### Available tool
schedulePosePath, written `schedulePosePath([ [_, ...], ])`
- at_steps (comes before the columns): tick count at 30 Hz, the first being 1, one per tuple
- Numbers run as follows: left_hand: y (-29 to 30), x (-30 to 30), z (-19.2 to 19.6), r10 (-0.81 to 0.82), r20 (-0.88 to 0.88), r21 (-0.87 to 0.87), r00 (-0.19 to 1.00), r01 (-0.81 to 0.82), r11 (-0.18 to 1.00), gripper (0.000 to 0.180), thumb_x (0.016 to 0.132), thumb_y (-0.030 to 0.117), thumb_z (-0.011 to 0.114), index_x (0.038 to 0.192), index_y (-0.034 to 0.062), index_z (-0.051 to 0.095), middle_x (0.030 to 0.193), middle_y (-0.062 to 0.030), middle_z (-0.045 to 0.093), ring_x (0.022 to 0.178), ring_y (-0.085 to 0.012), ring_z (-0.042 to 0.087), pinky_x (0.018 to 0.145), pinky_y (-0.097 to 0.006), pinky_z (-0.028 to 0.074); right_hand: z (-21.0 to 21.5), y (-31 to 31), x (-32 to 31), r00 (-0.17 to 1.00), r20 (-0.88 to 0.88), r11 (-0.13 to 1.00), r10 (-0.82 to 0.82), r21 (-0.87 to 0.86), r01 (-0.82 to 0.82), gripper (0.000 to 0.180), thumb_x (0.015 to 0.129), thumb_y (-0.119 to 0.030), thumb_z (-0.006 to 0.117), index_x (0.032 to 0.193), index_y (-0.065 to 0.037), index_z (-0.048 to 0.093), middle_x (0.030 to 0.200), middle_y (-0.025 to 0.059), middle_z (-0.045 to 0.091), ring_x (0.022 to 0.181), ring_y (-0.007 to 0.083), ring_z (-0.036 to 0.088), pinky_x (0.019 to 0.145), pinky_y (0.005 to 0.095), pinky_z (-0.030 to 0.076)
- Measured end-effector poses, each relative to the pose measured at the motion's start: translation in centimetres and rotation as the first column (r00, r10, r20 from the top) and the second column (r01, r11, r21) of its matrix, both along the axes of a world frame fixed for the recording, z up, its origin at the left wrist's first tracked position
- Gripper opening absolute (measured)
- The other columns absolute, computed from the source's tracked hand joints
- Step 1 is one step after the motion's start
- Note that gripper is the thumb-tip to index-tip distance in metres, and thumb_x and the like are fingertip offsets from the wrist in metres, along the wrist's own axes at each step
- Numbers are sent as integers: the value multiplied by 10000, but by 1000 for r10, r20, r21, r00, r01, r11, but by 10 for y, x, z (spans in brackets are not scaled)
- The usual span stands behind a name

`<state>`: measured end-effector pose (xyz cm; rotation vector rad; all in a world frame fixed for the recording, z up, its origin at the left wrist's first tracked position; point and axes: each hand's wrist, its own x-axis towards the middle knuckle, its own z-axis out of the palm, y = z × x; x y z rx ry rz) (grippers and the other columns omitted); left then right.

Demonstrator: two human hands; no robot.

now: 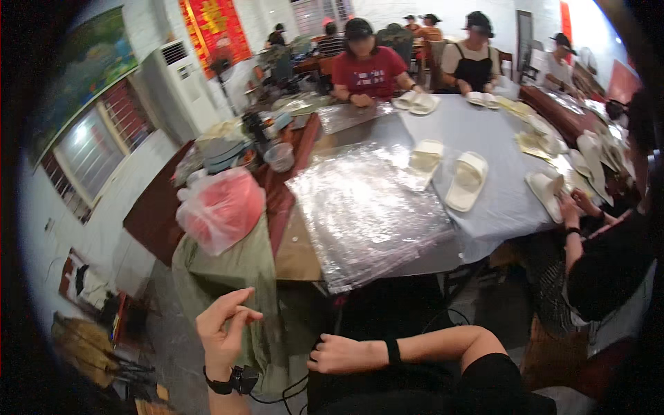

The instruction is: The person is putting pairs of white slippers into plastic bags and then into a large sack.

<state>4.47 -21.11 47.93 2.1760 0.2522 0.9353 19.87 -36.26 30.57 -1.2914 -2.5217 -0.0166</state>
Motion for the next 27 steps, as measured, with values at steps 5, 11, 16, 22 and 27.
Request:
schedulePosePath([
  [5, 6, 90, -50, -249, -175, -4, 952, 252, 968, 360, 915, -78, 638, 1258, 15, 697, 1247, -171, 708, 1078, -290, 730, 817, -343, 607, -27, -73, 13, 979, -95, 855, -182, -507, 109, 247, 935, -150, 598, 1127, 5, 604, 902, 166, 674, 810, 378, 730, 686, 533, 572],
  [11, 20, 193, -104, -403, -401, 270, 823, 526, 806, 670, 846, 98, 783, 1472, 156, 550, 1596, -176, 426, 1468, -459, 373, 1195, -530, 329, -31, -124, 33, 737, -532, 790, -416, -613, 3, 421, 1023, -233, 576, 1369, 3, 536, 1149, 242, 639, 1092, 429, 655, 898, 505, 552],
  [16, 50, 240, -138, -282, -507, 392, 814, 510, 766, 746, 816, 426, 818, 1484, 229, 551, 1656, -149, 340, 1551, -435, 206, 1178, -706, 178, 9, -139, 113, 728, -408, 795, -551, -521, 310, 436, 993, -260, 643, 1341, -1, 603, 1309, 205, 637, 1213, 386, 601, 1023, 446, 500],
  [22, 39, 254, -170, -179, -546, 434, 819, 459, 776, 698, 858, 537, 740, 1464, 230, 579, 1619, -154, 396, 1528, -426, 265, 1182, -701, 165, 45, -173, 270, 264, -560, 426, -785, -180, 886, 426, 967, -191, 697, 1352, -27, 615, 1388, 197, 594, 1294, 360, 564, 1097, 424, 461],
  [27, 38, 250, -179, -135, -470, 449, 872, 367, 815, 677, 876, 569, 699, 1448, 220, 595, 1600, -133, 429, 1503, -406, 317, 1175, -694, 184, 17, -155, 403, 14, -405, 97, -914, -186, 978, 566, 911, -281, 749, 1429, -119, 589, 1431, 243, 542, 1337, 418, 494, 1097, 455, 440],
])
